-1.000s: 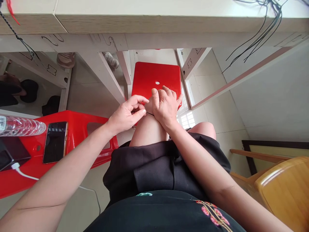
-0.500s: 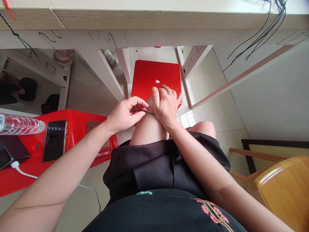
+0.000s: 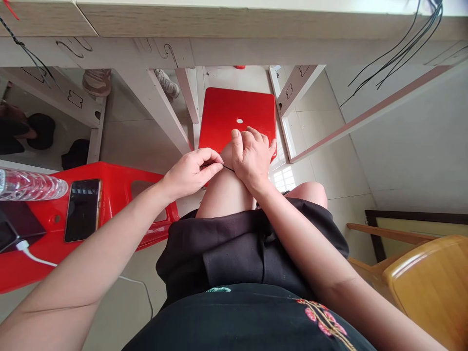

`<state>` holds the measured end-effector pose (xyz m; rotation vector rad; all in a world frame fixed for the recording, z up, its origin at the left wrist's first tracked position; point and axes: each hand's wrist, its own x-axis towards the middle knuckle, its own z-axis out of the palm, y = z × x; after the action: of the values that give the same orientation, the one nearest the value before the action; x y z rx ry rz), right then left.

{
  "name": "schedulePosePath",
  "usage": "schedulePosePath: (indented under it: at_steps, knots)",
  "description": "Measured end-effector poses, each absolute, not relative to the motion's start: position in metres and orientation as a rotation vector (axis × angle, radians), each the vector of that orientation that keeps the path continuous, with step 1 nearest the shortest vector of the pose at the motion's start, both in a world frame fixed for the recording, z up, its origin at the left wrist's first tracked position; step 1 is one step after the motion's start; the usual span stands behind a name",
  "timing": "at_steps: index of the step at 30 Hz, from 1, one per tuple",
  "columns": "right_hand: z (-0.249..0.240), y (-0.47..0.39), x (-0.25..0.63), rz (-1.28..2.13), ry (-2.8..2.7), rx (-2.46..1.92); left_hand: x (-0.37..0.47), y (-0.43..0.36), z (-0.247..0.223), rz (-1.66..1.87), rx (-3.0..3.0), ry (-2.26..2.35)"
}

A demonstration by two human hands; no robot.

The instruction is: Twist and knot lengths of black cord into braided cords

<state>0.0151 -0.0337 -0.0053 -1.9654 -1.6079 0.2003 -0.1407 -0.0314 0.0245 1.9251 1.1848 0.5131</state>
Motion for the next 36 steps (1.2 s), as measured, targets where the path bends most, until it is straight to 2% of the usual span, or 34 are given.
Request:
schedulePosePath:
  at_steps: [6, 22, 36]
  knots:
    - [-0.0053, -0.0341, 0.015, 0.207, -1.622, -1.974, -0.1406, -0.0315, 0.0243, 0.475, 2.069, 1.166]
    - [-0.0071, -0.034, 0.0155, 0.208, -1.62, -1.96, -0.1463, -0.034, 0.0191, 0.524, 1.894, 1.136]
    - [-0.0108, -0.033, 0.0153, 0.175, -1.617, -1.946, -0.1463, -0.0322, 0.0199, 0.486, 2.05, 1.173]
